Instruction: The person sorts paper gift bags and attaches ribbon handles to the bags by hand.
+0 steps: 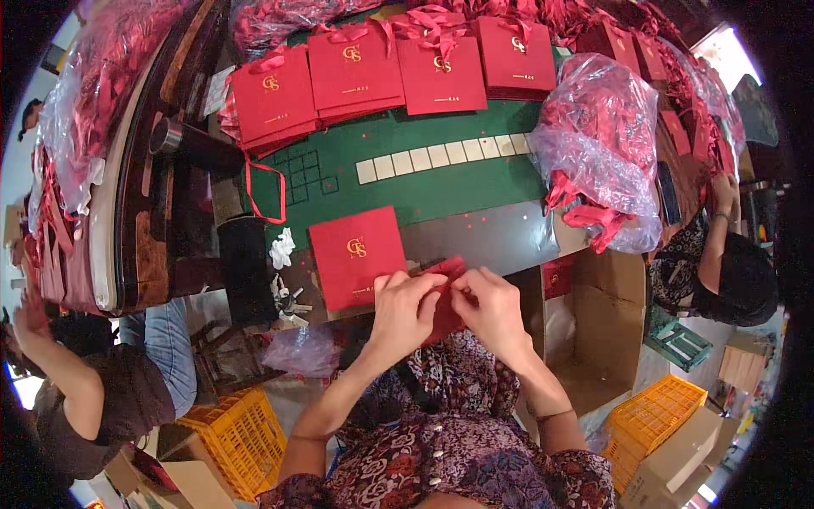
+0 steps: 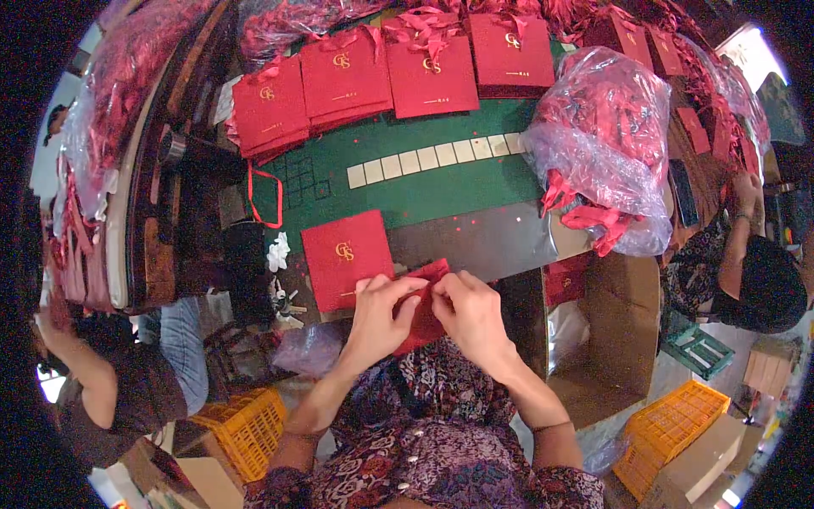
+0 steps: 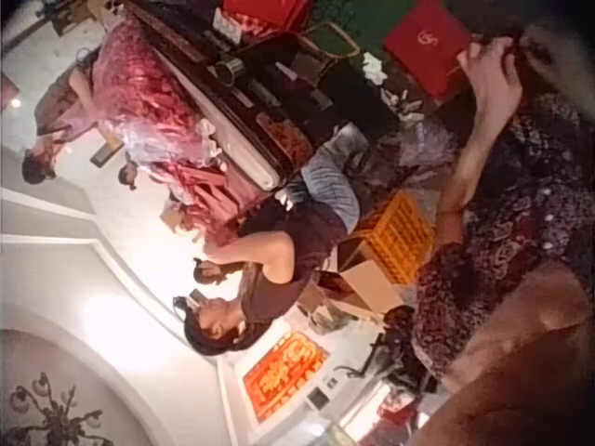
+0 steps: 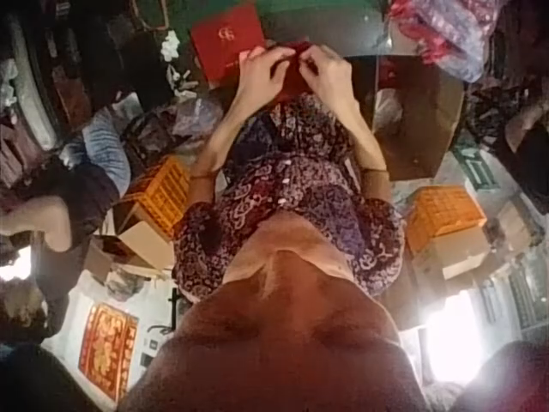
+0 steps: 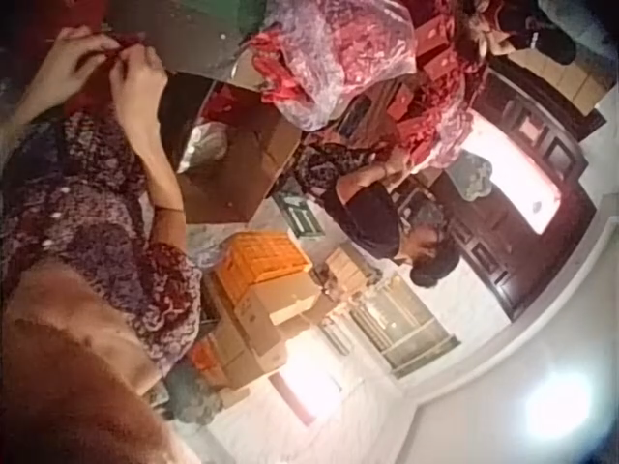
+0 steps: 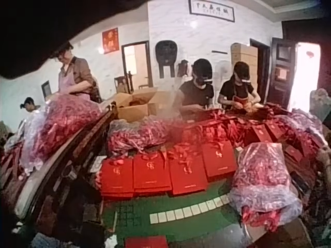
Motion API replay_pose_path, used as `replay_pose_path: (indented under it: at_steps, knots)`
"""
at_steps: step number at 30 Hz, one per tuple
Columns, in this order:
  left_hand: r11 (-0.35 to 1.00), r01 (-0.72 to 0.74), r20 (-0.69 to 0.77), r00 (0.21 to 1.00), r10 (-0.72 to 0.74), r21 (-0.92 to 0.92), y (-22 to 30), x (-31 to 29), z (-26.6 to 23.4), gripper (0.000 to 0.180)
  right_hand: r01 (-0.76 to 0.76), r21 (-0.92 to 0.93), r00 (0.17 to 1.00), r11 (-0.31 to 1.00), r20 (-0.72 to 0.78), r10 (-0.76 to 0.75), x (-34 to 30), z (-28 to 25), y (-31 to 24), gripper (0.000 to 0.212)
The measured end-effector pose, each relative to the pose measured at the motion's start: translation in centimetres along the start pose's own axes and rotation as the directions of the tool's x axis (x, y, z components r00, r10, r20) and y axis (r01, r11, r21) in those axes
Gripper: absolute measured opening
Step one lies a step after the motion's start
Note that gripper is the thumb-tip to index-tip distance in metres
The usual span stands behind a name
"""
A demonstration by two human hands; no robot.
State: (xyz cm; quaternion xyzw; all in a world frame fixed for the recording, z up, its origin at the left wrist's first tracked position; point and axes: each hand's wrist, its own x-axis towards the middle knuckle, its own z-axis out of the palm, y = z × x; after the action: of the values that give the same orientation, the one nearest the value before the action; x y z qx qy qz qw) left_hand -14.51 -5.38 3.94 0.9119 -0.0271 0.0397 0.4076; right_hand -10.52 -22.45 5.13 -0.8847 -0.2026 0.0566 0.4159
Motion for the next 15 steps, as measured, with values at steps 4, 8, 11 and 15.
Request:
replay_pose_path:
  at_steps: [4,8,11,15]
  knots:
    - [1.000,0.011,0.014,1.000,-0.010,-0.026,0.47,0.17,-0.07,0.023,-0.167,0.208,0.985,0.964,0.068,0.156,0.01,-0.07,0.12,0.014]
    - [0.999,-0.038,0.016,0.999,0.039,-0.012,0.43,0.05,0.20,0.025,-0.268,0.369,0.963,0.890,0.079,0.258,0.23,-0.07,0.34,0.010]
    - [0.999,-0.024,0.037,0.999,0.025,-0.028,0.35,0.38,0.14,0.027,-0.262,0.385,0.963,0.885,0.049,0.264,-0.02,0.45,1.02,0.014]
    - [0.996,0.014,0.029,1.000,-0.011,-0.087,0.01,0.56,-0.13,0.026,-0.063,0.255,0.996,0.965,-0.051,0.078,0.30,-0.14,0.36,0.012]
